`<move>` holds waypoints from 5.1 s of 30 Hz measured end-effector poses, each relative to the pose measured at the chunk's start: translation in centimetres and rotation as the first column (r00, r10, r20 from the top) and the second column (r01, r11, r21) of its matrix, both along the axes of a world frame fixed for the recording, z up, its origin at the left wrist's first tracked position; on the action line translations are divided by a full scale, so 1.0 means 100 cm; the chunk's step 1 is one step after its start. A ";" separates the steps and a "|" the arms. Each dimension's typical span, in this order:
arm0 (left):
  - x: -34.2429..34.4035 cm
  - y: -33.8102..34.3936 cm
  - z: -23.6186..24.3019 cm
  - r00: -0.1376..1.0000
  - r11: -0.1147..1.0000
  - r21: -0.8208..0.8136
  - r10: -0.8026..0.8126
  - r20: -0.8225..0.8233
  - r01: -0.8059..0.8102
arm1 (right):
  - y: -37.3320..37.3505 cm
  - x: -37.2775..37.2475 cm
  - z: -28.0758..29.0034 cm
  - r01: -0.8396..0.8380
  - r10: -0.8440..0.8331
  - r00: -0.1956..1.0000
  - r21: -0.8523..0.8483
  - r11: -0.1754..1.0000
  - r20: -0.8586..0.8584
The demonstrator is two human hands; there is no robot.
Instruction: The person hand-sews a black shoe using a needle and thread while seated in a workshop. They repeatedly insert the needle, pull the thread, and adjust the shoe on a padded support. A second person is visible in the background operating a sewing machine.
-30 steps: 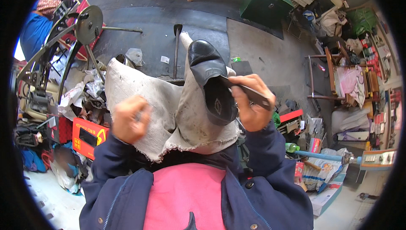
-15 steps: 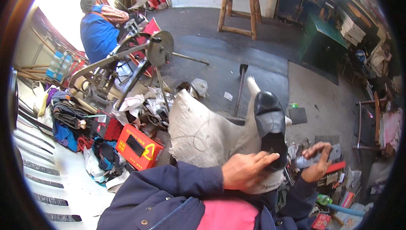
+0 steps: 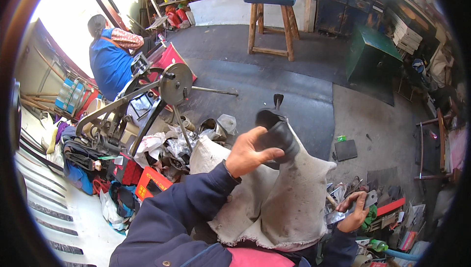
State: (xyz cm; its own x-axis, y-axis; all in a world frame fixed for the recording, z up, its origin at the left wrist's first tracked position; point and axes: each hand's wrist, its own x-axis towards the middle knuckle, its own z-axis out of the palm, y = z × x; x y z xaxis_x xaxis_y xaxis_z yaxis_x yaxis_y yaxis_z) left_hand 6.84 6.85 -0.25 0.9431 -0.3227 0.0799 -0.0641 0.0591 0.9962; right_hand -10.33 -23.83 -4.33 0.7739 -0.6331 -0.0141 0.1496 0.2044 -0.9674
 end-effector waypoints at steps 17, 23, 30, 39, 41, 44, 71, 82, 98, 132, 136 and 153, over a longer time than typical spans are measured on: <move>0.128 0.077 -0.077 0.940 0.610 0.757 -0.058 0.337 -0.234 | 0.078 0.021 0.036 -0.596 0.638 0.690 0.230 0.769 -0.344; 0.214 0.115 -0.065 0.841 0.591 0.700 -0.068 0.537 -0.400 | 0.078 0.033 0.028 -0.557 0.660 0.660 0.356 0.750 -0.358; 0.262 0.155 -0.033 0.635 0.415 0.528 0.176 0.752 -0.741 | 0.082 0.037 0.030 -0.535 0.648 0.652 0.367 0.761 -0.394; 0.022 0.138 -0.030 0.901 0.556 0.807 -0.222 0.373 -0.197 | 0.080 0.041 0.037 -0.583 0.666 0.624 0.324 0.746 -0.409; -0.031 0.139 -0.024 0.938 0.529 0.826 -0.148 0.315 -0.194 | 0.079 0.039 0.034 -0.595 0.670 0.638 0.308 0.742 -0.379; -0.077 0.137 -0.021 0.863 0.507 0.737 0.027 0.504 -0.447 | 0.078 0.037 0.031 -0.594 0.673 0.656 0.316 0.740 -0.342; -0.083 0.170 -0.059 0.888 0.632 0.673 0.053 0.458 -0.385 | -0.103 -0.242 -0.147 -0.391 -0.309 0.451 -0.496 0.775 -0.838; -0.093 0.165 -0.050 0.862 0.585 0.677 0.078 0.502 -0.447 | -0.098 -0.269 -0.203 -0.566 -0.334 0.206 -0.391 0.726 -0.920; -0.098 0.162 -0.050 0.812 0.645 0.551 0.197 0.549 -0.529 | -0.029 -0.172 -0.214 -0.691 0.266 0.574 -0.284 0.665 -0.775; -0.152 0.211 -0.060 0.445 0.499 0.139 0.571 0.689 -0.855 | 0.327 0.049 0.052 -0.614 0.753 0.301 -0.723 -0.316 -0.585; -0.172 0.227 -0.062 0.394 0.472 0.063 0.647 0.652 -0.879 | 0.343 0.028 0.055 -0.629 0.775 0.300 -0.726 -0.277 -0.556; -0.191 0.214 -0.043 0.376 0.348 0.174 0.680 0.629 -0.921 | 0.317 0.059 0.015 -0.607 0.959 0.231 -0.794 0.010 -0.164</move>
